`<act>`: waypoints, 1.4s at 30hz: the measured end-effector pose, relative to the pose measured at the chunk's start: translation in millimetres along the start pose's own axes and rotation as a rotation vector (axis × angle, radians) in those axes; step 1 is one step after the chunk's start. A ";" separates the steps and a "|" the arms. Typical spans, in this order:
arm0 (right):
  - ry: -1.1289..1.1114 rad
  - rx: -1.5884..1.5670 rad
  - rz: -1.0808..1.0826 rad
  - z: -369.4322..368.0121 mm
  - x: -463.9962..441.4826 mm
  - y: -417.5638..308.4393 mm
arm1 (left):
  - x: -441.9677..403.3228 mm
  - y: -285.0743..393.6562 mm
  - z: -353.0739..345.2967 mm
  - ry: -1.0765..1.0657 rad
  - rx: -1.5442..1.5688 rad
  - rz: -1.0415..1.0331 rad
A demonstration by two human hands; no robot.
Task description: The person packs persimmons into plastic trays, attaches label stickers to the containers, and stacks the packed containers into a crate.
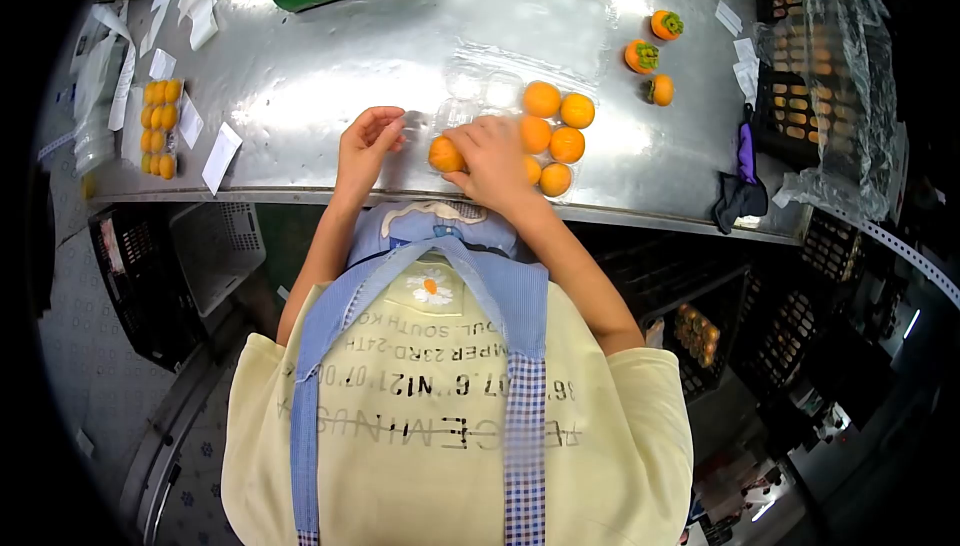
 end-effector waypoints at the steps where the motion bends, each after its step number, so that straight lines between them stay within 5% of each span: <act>1: 0.003 -0.058 -0.029 4.4 1.0 1.3 | -0.8 0.5 -0.1 -0.024 -0.016 0.000; 5: 0.046 -0.387 -0.172 26.3 0.8 -6.8 | 9.1 20.9 -19.2 -0.224 -0.085 0.048; 12: 0.145 -0.631 -0.199 57.3 -7.0 -26.4 | 16.3 25.7 -39.2 -0.416 0.563 0.319; 15: 0.163 -0.739 -0.193 55.1 -7.7 -21.8 | 18.5 24.1 -40.3 -0.429 0.608 0.309; 20: 0.130 -0.851 -0.246 49.9 -7.4 -15.4 | 19.3 25.5 -40.0 -0.434 0.583 0.276; 26: 0.064 -0.403 -0.077 48.6 -6.9 -14.2 | 18.5 15.0 -41.7 -0.271 0.247 0.282; 29: 0.035 -0.875 -0.429 45.6 0.4 3.8 | 23.4 24.3 -52.5 -0.290 0.339 0.332; 32: 0.363 -0.909 -0.549 92.5 3.7 75.6 | 21.6 25.5 -58.5 -0.304 0.258 0.298; 36: 1.033 -1.148 -0.174 296.6 0.5 167.8 | 17.1 21.4 -54.5 -0.347 0.128 0.270; 37: 1.002 -1.176 -0.062 339.8 7.4 190.3 | 17.4 21.3 -56.6 -0.350 0.121 0.267; 39: 1.099 -1.065 -0.173 383.4 16.5 209.3 | 16.8 22.1 -58.4 -0.319 0.104 0.273; 42: 1.018 -0.643 -0.295 340.5 5.0 166.8 | 13.1 15.9 -52.0 -0.254 0.122 0.257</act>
Point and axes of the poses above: each hand's wrist, its own x-axis away from the middle knuckle, its own z-axis out of the back of the hand, y = z × x, the point moved 2 cm from there along -x, towards the middle knuckle, and after that the axes turned 8 degrees about x, right-handed, at the moved point
